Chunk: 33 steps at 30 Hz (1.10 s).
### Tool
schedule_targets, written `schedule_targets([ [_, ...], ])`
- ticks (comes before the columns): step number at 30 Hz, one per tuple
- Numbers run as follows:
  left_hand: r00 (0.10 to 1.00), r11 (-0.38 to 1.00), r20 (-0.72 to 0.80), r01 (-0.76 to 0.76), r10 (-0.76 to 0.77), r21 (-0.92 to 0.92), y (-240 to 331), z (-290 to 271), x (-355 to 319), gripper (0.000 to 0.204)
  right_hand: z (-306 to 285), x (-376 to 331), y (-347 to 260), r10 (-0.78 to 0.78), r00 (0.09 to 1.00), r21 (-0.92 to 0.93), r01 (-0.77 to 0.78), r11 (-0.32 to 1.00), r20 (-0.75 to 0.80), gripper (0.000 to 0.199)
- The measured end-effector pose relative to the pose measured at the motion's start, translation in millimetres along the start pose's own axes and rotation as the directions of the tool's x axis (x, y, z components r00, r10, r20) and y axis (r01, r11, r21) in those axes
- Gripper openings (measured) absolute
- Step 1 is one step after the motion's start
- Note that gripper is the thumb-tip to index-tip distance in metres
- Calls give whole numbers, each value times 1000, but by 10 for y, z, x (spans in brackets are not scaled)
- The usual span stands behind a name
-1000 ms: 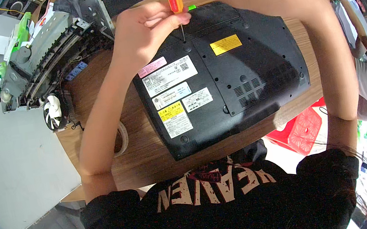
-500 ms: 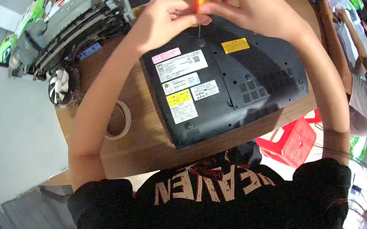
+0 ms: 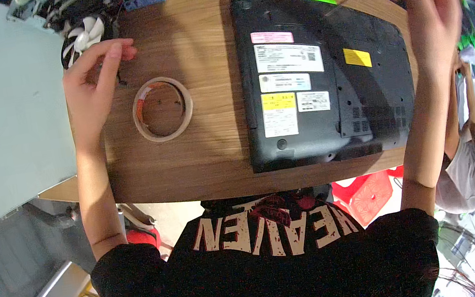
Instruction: The person uses a screwdriver to remove several screws from the bottom of a laptop, places a screw into a roll of tape, turns the laptop over, opens it, and uses the screwdriver to remove screws from the keyboard area.
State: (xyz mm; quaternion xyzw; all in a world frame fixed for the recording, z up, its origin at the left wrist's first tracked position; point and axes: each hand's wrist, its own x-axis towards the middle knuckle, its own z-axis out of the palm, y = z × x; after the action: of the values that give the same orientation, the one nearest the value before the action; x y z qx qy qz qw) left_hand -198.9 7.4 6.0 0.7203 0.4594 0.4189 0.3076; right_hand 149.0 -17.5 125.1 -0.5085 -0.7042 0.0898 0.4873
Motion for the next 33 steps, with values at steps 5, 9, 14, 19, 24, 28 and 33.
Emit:
schedule_targets([
  [5,976,995,-212,-64,47,-74,-106,72,-98,16,294,-159,59,1,906,510,-239,827,423,30],
  [9,965,997,-253,-55,68,58,-204,22,-173,16,944,-466,-74,-64,843,571,-304,763,534,22],
  [14,960,989,-271,-23,63,149,-265,-17,-212,19,1186,-455,-280,81,766,376,-401,836,637,18],
  [19,937,988,-317,-134,150,70,-314,-62,-164,17,1271,-391,-242,-117,768,369,-163,915,630,11],
  [24,921,991,-372,-85,116,99,-287,-78,-179,14,1399,-362,-228,-138,743,378,-163,911,655,9],
  [28,918,978,-354,-126,179,167,-313,-113,-180,13,1428,-365,-240,-132,726,378,-187,907,675,8],
  [33,921,973,-351,-100,170,209,-296,-126,-192,13,1354,-337,-289,-114,736,379,-203,903,667,8],
])
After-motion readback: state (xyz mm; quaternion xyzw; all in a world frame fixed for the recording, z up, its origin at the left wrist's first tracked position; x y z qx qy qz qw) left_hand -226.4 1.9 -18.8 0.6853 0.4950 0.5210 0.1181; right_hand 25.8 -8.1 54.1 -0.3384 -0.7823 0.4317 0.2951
